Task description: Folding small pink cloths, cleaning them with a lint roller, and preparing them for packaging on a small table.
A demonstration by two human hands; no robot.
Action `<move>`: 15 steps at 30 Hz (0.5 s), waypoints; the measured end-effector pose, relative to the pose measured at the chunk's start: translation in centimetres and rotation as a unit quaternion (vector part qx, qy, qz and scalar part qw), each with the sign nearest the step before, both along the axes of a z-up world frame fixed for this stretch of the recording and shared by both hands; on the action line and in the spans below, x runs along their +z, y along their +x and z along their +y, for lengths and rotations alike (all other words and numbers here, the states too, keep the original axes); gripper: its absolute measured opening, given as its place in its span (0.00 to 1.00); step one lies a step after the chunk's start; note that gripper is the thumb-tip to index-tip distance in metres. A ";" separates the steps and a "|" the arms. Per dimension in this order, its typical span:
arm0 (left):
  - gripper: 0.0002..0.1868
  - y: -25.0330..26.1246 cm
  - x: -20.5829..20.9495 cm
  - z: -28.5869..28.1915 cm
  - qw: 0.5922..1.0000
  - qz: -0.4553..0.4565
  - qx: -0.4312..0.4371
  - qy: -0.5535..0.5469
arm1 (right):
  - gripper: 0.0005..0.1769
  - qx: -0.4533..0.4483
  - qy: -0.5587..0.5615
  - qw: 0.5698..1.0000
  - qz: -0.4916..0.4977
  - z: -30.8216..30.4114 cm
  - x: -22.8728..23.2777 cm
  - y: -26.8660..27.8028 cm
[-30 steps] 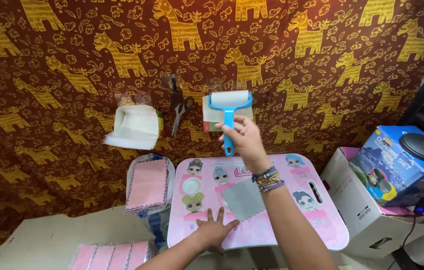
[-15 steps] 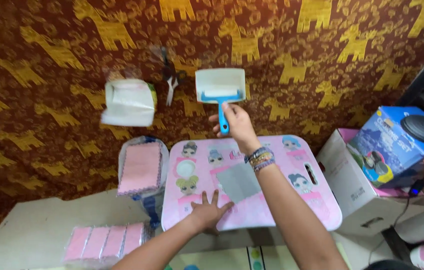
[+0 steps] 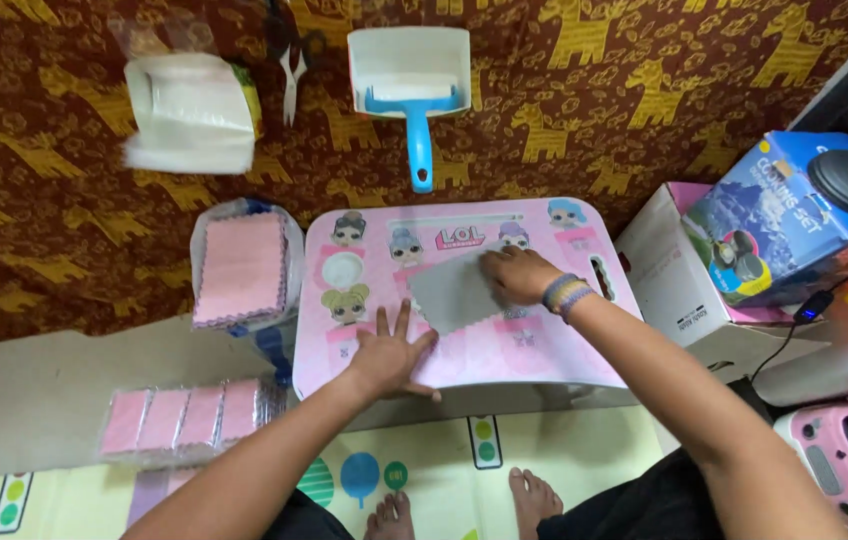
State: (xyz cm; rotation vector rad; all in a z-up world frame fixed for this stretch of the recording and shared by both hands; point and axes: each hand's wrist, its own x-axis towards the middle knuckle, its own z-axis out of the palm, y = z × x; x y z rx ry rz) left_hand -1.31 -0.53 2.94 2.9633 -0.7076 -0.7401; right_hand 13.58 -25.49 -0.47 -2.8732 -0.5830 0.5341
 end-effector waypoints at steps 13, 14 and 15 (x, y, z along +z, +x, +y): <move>0.45 3.0 -2.7 1.1 0.979 -0.161 -0.063 -0.111 | 0.27 0.193 -0.164 0.966 -0.044 -3.0 -2.6 -9.2; 0.47 2.9 -2.9 0.9 0.966 -0.173 -0.131 -0.143 | 0.27 0.173 -0.112 0.978 0.030 -2.2 -0.5 -9.9; 0.47 2.7 -2.6 0.3 0.966 -0.171 -0.131 -0.142 | 0.27 0.173 -0.110 0.978 0.032 -1.8 0.8 -10.1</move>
